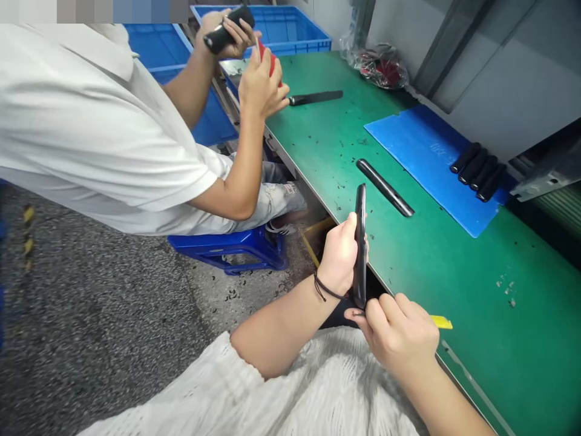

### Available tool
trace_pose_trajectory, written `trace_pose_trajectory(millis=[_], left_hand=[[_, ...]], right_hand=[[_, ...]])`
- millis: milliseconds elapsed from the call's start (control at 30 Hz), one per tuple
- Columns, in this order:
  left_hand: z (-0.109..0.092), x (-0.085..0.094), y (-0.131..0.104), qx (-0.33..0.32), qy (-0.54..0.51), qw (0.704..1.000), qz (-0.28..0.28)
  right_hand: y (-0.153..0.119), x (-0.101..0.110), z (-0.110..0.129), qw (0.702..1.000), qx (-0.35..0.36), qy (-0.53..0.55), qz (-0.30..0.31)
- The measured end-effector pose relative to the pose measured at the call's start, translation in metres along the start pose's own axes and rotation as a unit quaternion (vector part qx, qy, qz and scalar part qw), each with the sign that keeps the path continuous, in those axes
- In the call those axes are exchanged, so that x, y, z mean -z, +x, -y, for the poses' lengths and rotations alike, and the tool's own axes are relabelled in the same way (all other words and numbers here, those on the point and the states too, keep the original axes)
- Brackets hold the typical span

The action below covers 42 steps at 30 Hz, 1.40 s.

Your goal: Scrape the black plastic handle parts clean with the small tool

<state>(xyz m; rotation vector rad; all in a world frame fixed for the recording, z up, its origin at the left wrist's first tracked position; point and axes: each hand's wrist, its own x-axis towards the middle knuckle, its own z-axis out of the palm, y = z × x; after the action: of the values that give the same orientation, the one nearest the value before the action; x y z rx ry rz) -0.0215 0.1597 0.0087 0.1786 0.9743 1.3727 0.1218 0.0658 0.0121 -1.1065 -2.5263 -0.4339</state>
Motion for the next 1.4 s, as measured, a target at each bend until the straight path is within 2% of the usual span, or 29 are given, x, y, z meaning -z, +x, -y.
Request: trace_pose_trajectory(millis=[67,167,300,433,500,567,667,733,800,833,867,900,933,967,1000,1033,1067,1100,1133,1300,1400], left_hand=[[-0.010,0.002,0.007,-0.006,-0.003,1.000,-0.014],[-0.026,0.003,0.012,-0.027,0.005,0.999,-0.030],[-0.041,0.003,0.013,-0.062,-0.001,0.997,-0.042],[-0.041,0.005,0.005,-0.074,-0.025,0.996,-0.032],[-0.034,0.003,-0.004,-0.060,-0.041,0.997,-0.028],[-0.024,-0.002,-0.015,-0.051,-0.058,0.997,-0.029],[-0.003,-0.011,-0.029,-0.052,-0.069,0.996,-0.017],[0.011,-0.014,-0.036,-0.056,-0.043,0.997,0.005],[0.022,-0.011,-0.043,-0.115,0.032,0.993,0.010],[0.025,-0.008,-0.047,-0.189,0.089,0.978,-0.004],[0.028,-0.004,-0.053,-0.287,0.154,0.945,-0.022],[0.029,0.000,-0.059,-0.396,0.222,0.891,-0.027],[0.030,0.004,-0.066,-0.496,0.289,0.819,-0.004],[0.030,0.007,-0.073,-0.572,0.351,0.740,0.055],[0.031,0.009,-0.079,-0.617,0.400,0.664,0.134],[0.032,0.009,-0.084,-0.632,0.434,0.604,0.219],[0.034,0.008,-0.087,-0.629,0.452,0.561,0.292],[0.036,0.007,-0.088,-0.619,0.457,0.541,0.341],[0.039,0.005,-0.088,-0.608,0.452,0.540,0.367],[0.052,-0.002,-0.080,-0.550,0.403,0.585,0.439],[0.054,-0.003,-0.081,-0.530,0.402,0.584,0.465]], right_hand=[[0.001,-0.005,0.004,0.999,-0.030,0.016,0.001],[-0.001,-0.010,0.007,0.995,-0.083,0.039,0.034],[-0.010,-0.022,0.006,0.994,-0.059,0.012,0.095],[-0.019,-0.020,0.005,0.988,-0.081,0.005,0.132],[-0.021,-0.008,0.006,0.985,-0.116,0.068,0.105],[-0.020,0.008,0.008,0.971,-0.147,0.179,0.053],[-0.019,0.024,0.012,0.925,-0.164,0.342,-0.029],[-0.023,0.028,0.013,0.899,-0.173,0.394,-0.088],[-0.031,0.033,0.010,0.880,-0.189,0.412,-0.142],[-0.037,0.037,0.008,0.872,-0.197,0.421,-0.156],[-0.043,0.041,0.005,0.864,-0.204,0.430,-0.163],[-0.050,0.046,0.003,0.858,-0.208,0.441,-0.164],[-0.056,0.052,0.002,0.852,-0.207,0.453,-0.160],[-0.062,0.058,0.001,0.847,-0.205,0.465,-0.153],[-0.068,0.064,0.000,0.843,-0.201,0.478,-0.144],[-0.074,0.069,-0.001,0.840,-0.198,0.487,-0.133],[-0.079,0.074,-0.002,0.840,-0.199,0.490,-0.121],[-0.084,0.078,-0.004,0.843,-0.201,0.487,-0.106],[-0.089,0.082,-0.007,0.852,-0.199,0.476,-0.092],[-0.107,0.094,-0.031,0.941,-0.100,0.321,-0.046],[-0.107,0.098,-0.038,0.955,-0.071,0.286,-0.030]])
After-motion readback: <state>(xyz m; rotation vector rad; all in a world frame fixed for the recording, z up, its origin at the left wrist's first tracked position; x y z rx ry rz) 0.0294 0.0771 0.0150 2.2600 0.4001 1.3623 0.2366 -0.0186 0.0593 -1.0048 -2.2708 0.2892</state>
